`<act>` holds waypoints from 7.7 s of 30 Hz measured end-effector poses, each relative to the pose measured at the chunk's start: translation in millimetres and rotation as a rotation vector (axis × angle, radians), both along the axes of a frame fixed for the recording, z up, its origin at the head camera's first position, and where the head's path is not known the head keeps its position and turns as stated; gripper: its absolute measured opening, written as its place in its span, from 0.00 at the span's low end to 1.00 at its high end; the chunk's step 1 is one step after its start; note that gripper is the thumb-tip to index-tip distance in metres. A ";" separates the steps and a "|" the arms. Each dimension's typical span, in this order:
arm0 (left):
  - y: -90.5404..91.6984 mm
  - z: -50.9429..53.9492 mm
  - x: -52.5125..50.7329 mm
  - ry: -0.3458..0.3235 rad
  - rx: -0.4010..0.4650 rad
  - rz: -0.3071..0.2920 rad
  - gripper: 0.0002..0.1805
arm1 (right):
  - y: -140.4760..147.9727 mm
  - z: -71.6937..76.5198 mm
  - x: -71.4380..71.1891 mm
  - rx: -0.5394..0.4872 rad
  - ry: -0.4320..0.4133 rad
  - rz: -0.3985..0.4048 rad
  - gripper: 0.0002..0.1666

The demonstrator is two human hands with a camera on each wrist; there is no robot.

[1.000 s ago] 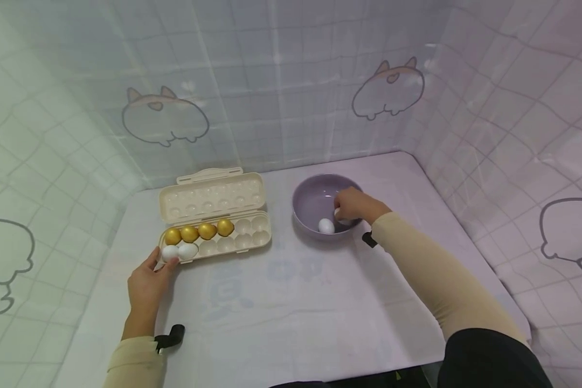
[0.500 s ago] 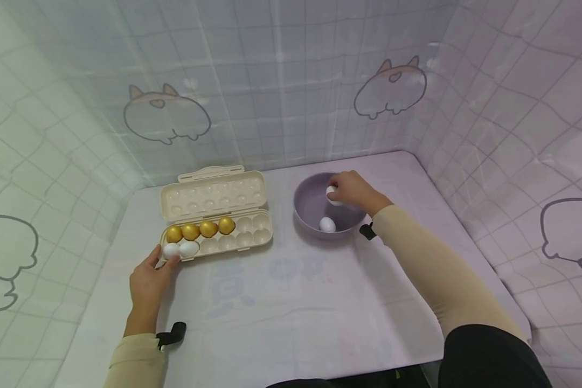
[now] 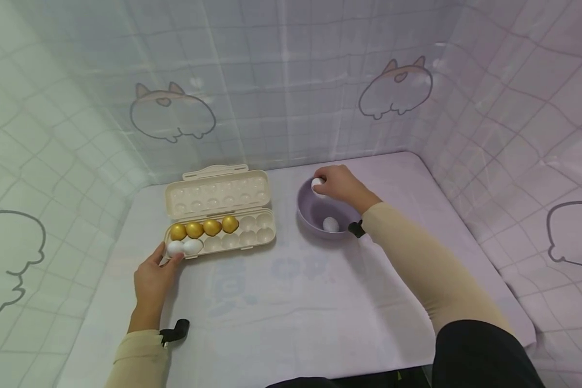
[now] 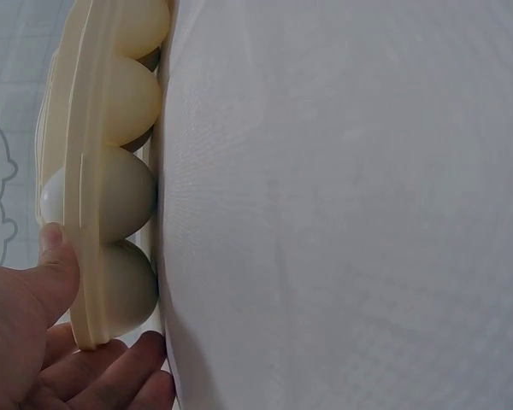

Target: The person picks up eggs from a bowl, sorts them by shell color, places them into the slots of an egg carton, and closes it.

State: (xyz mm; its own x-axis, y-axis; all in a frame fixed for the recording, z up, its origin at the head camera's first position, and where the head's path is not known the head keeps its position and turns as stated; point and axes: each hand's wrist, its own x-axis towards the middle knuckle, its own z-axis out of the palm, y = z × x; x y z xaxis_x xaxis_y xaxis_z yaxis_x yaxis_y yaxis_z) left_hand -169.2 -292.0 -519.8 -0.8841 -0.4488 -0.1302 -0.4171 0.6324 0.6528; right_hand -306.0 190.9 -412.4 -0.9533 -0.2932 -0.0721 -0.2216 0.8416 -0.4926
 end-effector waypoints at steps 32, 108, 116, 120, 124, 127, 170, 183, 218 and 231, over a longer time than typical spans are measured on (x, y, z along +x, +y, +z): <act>-1.5 1.1 2.1 0.000 0.009 -0.015 0.42 | -72.8 0.4 1.5 -0.174 -0.011 0.034 0.30; 5.0 1.8 2.3 0.005 -0.003 -0.003 0.41 | -263.2 -87.4 56.7 -0.103 0.255 0.350 0.11; 6.1 2.6 2.6 0.001 -0.004 -0.007 0.41 | -256.7 -92.2 55.4 -0.090 0.280 0.402 0.06; 6.3 2.5 2.6 -0.002 0.005 0.004 0.41 | -248.5 -90.2 57.4 -0.106 0.246 0.391 0.13; 6.0 3.2 2.8 -0.006 0.005 0.009 0.41 | -238.4 -84.9 57.0 -0.116 0.219 0.353 0.25; 5.0 3.8 3.0 0.004 0.002 0.005 0.41 | -230.0 -80.5 53.7 -0.118 0.221 0.328 0.27; 3.5 0.6 1.6 0.003 -0.033 -0.005 0.41 | 25.9 -36.6 13.0 0.151 -0.118 0.112 0.29; 2.8 0.6 0.8 -0.007 -0.008 0.007 0.41 | 14.8 -43.5 17.2 0.151 -0.124 0.151 0.25; 1.1 -1.5 1.0 0.002 -0.030 -0.001 0.42 | 16.6 -33.2 28.1 0.312 -0.193 0.389 0.13; -1.1 -3.0 -0.5 -0.005 -0.031 -0.005 0.42 | 15.5 -26.8 21.0 0.139 -0.169 0.243 0.23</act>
